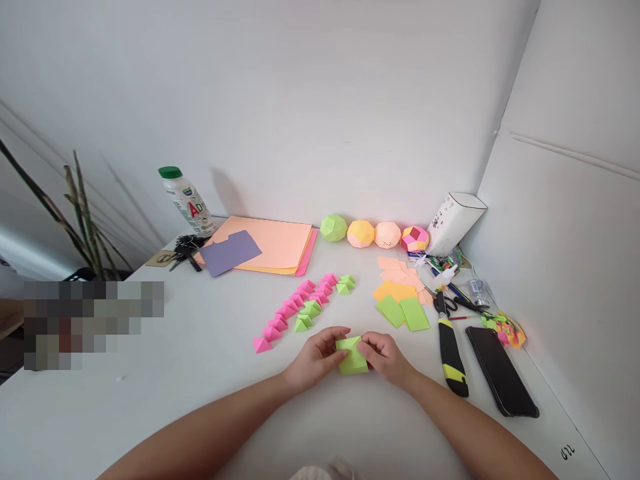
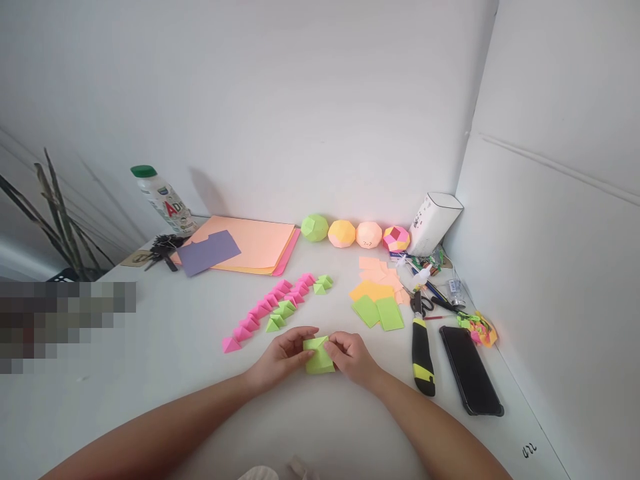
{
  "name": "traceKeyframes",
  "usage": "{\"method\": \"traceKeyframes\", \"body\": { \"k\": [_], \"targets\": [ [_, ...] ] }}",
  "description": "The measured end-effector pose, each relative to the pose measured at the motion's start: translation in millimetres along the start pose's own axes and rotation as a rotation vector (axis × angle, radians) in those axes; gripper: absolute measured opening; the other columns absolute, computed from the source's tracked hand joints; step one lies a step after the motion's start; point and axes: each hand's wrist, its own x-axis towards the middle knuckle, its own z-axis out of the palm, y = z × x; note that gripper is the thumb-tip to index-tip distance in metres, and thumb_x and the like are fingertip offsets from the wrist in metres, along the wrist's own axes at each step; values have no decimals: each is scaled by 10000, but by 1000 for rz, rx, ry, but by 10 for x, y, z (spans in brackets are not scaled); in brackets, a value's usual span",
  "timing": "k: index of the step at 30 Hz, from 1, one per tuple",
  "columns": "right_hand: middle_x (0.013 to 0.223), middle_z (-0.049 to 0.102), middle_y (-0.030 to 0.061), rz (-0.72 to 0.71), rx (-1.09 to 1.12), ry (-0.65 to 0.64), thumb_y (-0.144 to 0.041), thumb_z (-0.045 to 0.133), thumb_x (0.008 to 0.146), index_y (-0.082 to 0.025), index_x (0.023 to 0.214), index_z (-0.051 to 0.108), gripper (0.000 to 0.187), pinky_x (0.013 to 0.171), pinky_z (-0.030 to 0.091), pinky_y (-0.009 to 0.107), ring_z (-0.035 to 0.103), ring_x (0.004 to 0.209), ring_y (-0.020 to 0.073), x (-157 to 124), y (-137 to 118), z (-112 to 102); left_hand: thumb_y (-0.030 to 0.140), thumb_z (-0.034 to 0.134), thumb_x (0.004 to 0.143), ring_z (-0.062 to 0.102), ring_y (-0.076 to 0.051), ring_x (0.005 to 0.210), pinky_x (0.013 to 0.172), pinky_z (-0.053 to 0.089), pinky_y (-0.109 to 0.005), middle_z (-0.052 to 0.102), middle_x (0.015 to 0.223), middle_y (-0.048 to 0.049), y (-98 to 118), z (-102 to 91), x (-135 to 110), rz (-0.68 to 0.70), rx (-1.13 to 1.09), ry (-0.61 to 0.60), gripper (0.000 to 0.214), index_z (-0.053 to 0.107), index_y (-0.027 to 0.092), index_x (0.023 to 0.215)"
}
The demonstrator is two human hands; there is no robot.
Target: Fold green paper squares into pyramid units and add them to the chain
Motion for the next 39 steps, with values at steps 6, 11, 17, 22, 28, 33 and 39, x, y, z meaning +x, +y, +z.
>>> {"method": "traceKeyframes", "body": {
  "k": [6, 11, 17, 22, 28, 33, 39],
  "targets": [
    [547, 326, -58, -38, -78, 19, -476, 505, 851, -177, 638, 468, 370, 450, 265, 212, 302, 487, 87, 2, -4, -24, 368, 691, 716, 516, -129, 666, 600, 440, -264, 551, 798, -14, -43, -1, -16, 9, 114, -41, 434, 591, 191, 1099],
    [675, 538, -6, -6, 56, -73, -470, 613, 782, -169, 803, 538, 311, 545, 403, 239, 489, 582, 119, 4, 7, -9, 391, 674, 731, 569, -137, 661, 586, 453, -269, 571, 827, -22, -17, -1, 12, 24, -40, 36, 491, 497, 186, 1141],
    [614, 538, -20, 24, 31, 20, -430, 643, 762, -168, 751, 542, 281, 514, 403, 229, 498, 545, 114, 29, 59, -14, 308, 713, 689, 587, -142, 735, 656, 473, -276, 587, 843, -7, 81, 45, -12, -18, -77, -38, 492, 473, 205, 1106],
    [517, 402, -70, 45, 19, 35, -413, 655, 737, -181, 682, 509, 280, 425, 307, 203, 369, 446, 80, 43, 82, -31, 261, 689, 698, 509, -99, 601, 563, 420, -236, 549, 724, 22, 94, 63, -51, -24, 115, -19, 386, 524, 190, 1039],
    [543, 349, -72, 34, -16, -38, -399, 657, 724, -184, 654, 476, 289, 445, 251, 205, 302, 478, 75, 41, 57, -21, 320, 659, 733, 544, -164, 789, 727, 454, -304, 542, 815, -13, 38, 34, -53, 88, 135, 56, 336, 510, 202, 1010],
    [569, 366, -61, 8, -15, -38, -386, 645, 746, -179, 674, 495, 266, 453, 242, 209, 299, 493, 80, 47, 68, -14, 364, 632, 761, 485, -128, 710, 643, 415, -252, 479, 771, 11, 38, 27, -51, 126, 32, 114, 256, 436, 202, 795],
    [536, 376, -66, 25, -21, -13, -380, 614, 779, -179, 704, 507, 240, 429, 229, 207, 298, 466, 79, 54, 103, -19, 293, 594, 786, 452, -119, 650, 603, 387, -243, 458, 727, 14, 66, 43, -76, 141, 151, -69, 158, 474, 192, 798]
  ]
}}
